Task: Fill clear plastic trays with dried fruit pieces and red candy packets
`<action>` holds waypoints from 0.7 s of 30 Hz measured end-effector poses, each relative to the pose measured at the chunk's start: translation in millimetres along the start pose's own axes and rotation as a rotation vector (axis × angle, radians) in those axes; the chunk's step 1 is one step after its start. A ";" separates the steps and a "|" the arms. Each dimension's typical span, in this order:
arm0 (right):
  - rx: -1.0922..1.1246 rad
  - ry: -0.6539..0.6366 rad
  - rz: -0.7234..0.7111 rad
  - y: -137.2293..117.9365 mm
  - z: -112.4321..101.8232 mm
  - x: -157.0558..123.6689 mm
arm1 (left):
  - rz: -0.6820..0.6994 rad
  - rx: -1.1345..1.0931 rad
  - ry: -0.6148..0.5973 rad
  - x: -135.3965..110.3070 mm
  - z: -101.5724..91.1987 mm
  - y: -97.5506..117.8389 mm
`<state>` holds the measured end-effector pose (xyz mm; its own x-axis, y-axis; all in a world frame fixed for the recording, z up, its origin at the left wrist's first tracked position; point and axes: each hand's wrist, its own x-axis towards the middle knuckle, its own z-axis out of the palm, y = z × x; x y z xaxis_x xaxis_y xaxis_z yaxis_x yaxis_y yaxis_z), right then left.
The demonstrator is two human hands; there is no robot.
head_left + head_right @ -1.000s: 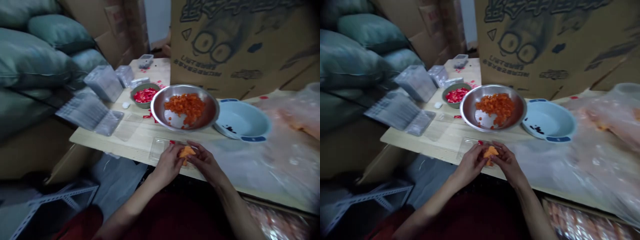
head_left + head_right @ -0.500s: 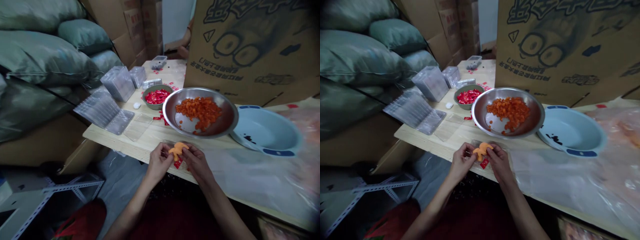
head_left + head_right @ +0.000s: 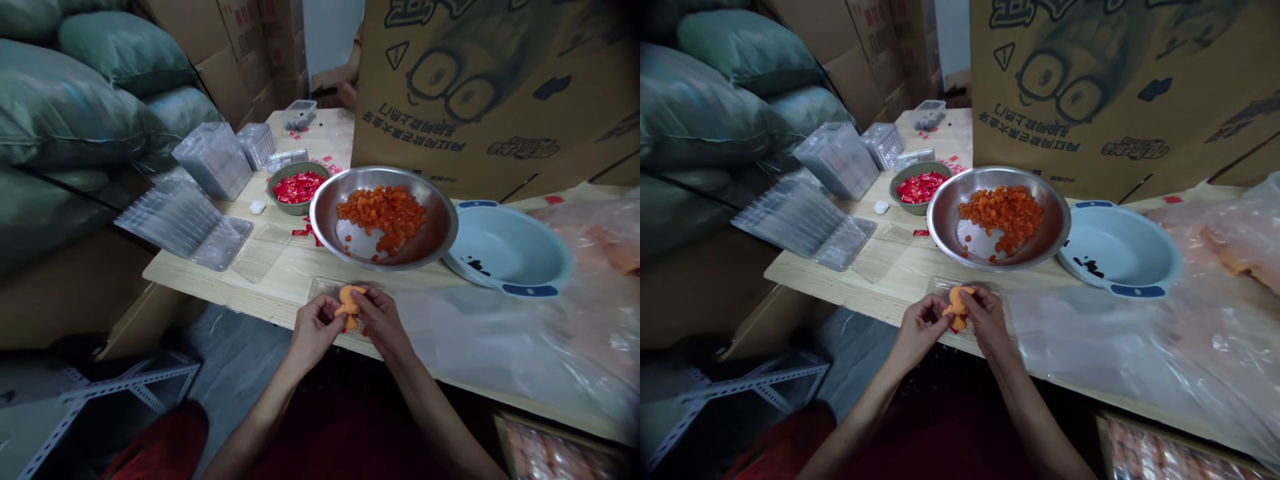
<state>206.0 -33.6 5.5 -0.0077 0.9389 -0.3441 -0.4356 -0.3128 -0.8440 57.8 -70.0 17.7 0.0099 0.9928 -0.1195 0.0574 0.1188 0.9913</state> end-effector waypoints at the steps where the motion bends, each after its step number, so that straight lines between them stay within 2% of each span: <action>1: 0.015 0.040 -0.030 2.9 0.2 1.8 | -0.009 -0.013 0.018 -2.0 0.7 -0.2; 6: 0.136 0.263 -0.157 -0.1 -11.7 6.6 | -0.064 -0.138 0.111 -4.0 -10.5 -6.0; 8: 0.147 0.299 -0.199 -7.3 -18.6 5.4 | -0.049 -0.154 0.163 3.1 -17.5 -14.2; 11: 0.080 0.252 -0.177 -13.4 -23.3 0.8 | 0.030 -0.049 0.257 19.1 -22.2 -29.9; 15: -0.047 0.172 -0.116 -8.6 -22.1 -5.7 | 0.125 0.373 0.252 32.6 -17.8 -42.6; 18: -0.141 0.056 -0.104 -6.8 -22.5 -8.5 | 0.174 0.643 0.220 31.3 -14.6 -42.3; 21: -0.234 -0.067 -0.104 -9.5 -21.6 -9.4 | 0.198 0.716 0.260 24.9 -17.3 -34.0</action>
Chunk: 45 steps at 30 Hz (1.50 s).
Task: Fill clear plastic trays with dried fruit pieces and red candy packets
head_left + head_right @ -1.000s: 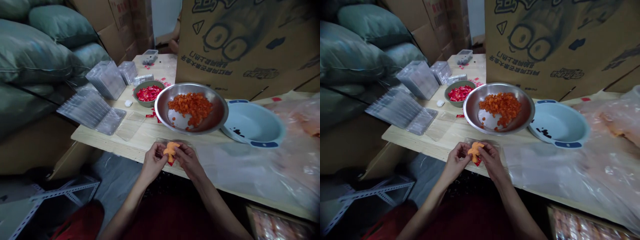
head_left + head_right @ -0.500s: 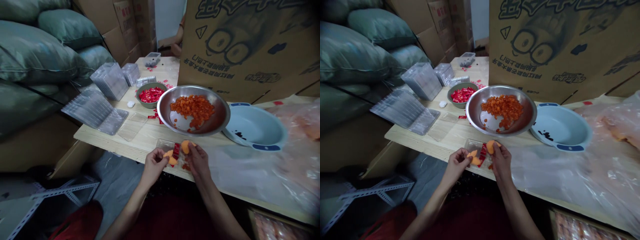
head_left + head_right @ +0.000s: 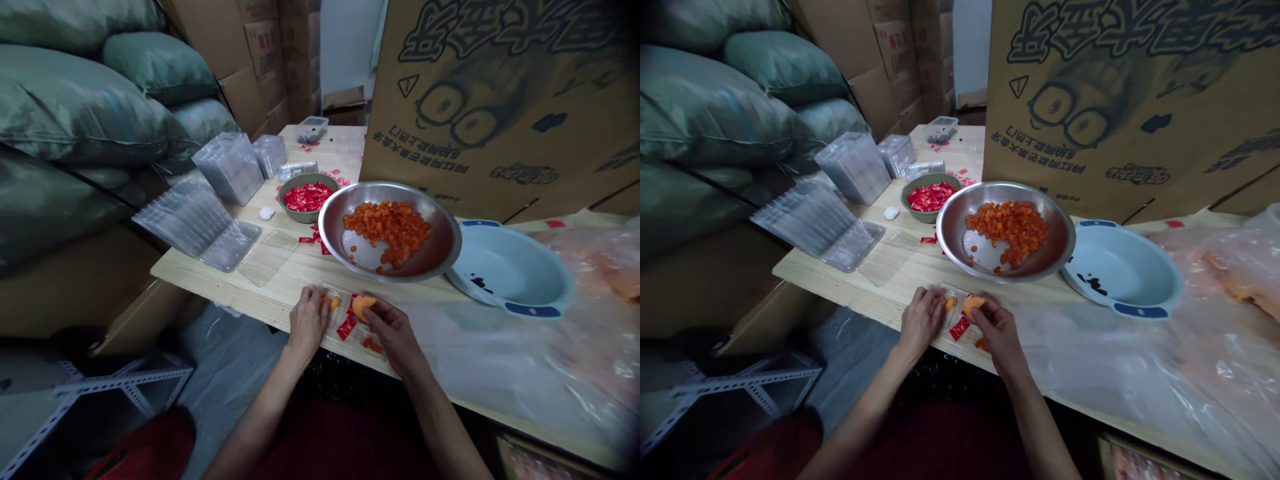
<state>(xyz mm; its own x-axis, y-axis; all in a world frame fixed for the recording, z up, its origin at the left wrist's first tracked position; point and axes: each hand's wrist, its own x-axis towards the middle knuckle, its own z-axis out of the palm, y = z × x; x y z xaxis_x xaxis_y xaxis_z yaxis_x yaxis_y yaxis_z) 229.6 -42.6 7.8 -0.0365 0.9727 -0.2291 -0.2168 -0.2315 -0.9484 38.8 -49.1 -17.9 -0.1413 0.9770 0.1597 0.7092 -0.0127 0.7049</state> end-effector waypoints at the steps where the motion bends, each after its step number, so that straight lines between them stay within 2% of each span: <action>1: -0.035 -0.034 -0.003 -0.8 1.7 0.4 | 0.002 -0.037 0.015 -1.0 -5.2 1.9; 3: -0.097 -0.099 -0.021 -0.2 8.8 2.0 | 0.010 -0.186 -0.002 -2.7 -17.2 5.3; 6: -0.169 -0.206 -0.094 6.7 26.1 7.4 | -0.018 -0.443 -0.147 -5.8 -31.3 4.6; 7: -0.202 -0.242 -0.117 9.9 31.8 10.1 | -0.042 -0.489 -0.184 -6.9 -33.3 1.7; 9: -0.295 -0.268 -0.170 16.1 39.8 16.9 | -0.100 -0.517 -0.180 -8.7 -32.7 -7.6; 13: -0.650 -0.252 -0.360 22.8 40.5 31.6 | -0.184 -0.484 -0.140 -11.0 -22.8 -25.9; 16: -0.880 -0.285 -0.425 24.7 36.6 38.3 | -0.157 -0.333 -0.162 -14.1 -18.1 -25.5; 21: -1.072 -0.345 -0.536 28.3 38.3 38.0 | -0.008 0.095 0.013 -20.4 -12.0 -13.2; 24: -1.162 -0.347 -0.594 29.0 41.4 36.3 | 0.054 0.144 -0.026 -22.2 -7.1 -12.9; 27: -1.171 -0.333 -0.647 27.9 38.7 34.3 | 0.117 0.049 -0.072 -18.3 -12.8 -21.6; 30: -1.131 -0.290 -0.753 29.3 24.1 28.1 | 0.114 -0.097 0.052 -0.7 -36.2 -41.6; 33: -1.222 -0.248 -0.851 40.2 -0.2 19.3 | -0.021 -0.058 0.185 32.5 -65.4 -70.6; 36: -1.368 -0.190 -0.868 59.9 -23.0 14.7 | -0.149 -0.017 0.135 69.0 -80.7 -99.1; 39: -1.426 -0.160 -0.824 75.5 -35.5 16.1 | -0.213 -0.052 0.067 93.9 -80.1 -118.1; 45: -1.379 -0.147 -0.827 71.2 -38.7 16.0 | -0.327 -0.129 -0.045 108.9 -76.2 -132.3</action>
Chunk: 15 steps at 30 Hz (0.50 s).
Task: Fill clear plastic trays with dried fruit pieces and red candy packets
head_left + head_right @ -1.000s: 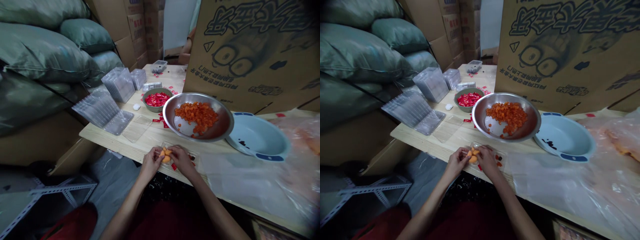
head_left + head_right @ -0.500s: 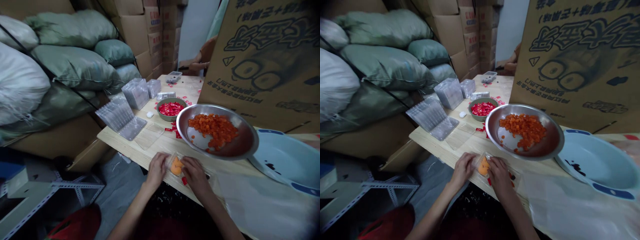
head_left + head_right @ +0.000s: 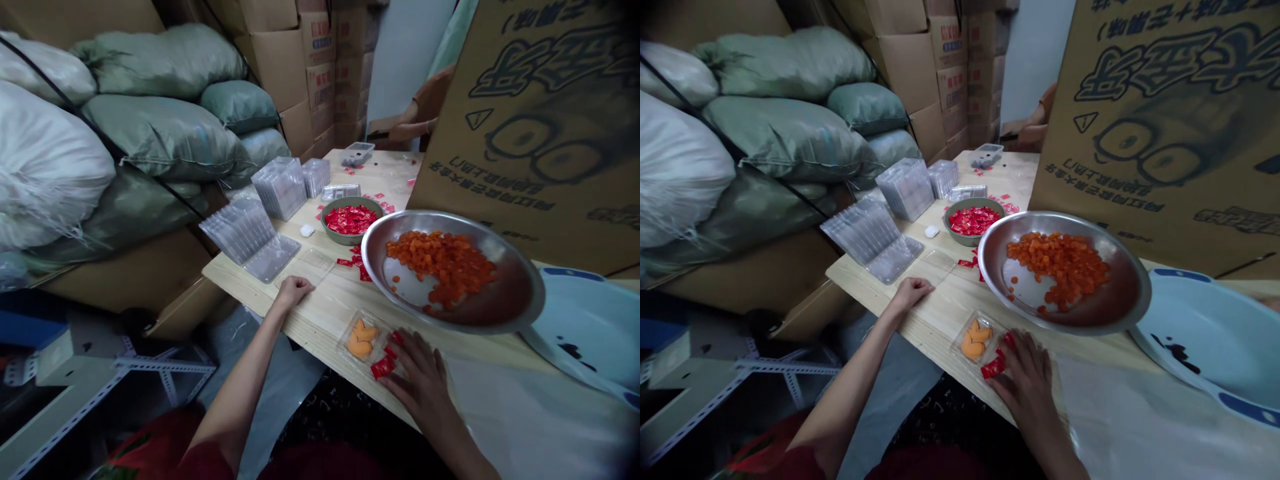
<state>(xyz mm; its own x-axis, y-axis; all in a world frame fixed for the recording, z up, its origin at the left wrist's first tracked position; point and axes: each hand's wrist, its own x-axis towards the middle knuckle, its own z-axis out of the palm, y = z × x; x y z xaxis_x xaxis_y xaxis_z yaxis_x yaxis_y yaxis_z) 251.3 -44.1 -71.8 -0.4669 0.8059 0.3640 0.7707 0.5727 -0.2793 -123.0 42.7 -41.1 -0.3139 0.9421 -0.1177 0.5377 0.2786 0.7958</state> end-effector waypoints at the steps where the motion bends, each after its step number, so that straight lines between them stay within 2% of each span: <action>1: 0.012 0.006 -0.003 -0.9 -2.8 -0.1 | -0.015 -0.007 -0.012 1.3 -0.5 -0.8; 7: 0.070 0.031 -0.013 -10.9 -16.6 -3.0 | -0.049 -0.036 -0.023 4.4 0.6 0.8; 15: 0.065 0.051 -0.069 -22.4 -30.4 -2.4 | -0.043 -0.054 -0.017 -4.2 2.1 5.5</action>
<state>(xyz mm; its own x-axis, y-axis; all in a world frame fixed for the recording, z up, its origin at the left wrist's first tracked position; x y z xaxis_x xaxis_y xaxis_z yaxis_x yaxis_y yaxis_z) 248.3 -63.5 -39.5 -0.4937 0.7567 0.4285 0.7072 0.6361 -0.3086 -117.1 40.7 -37.5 -0.3223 0.9327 -0.1620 0.4808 0.3087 0.8207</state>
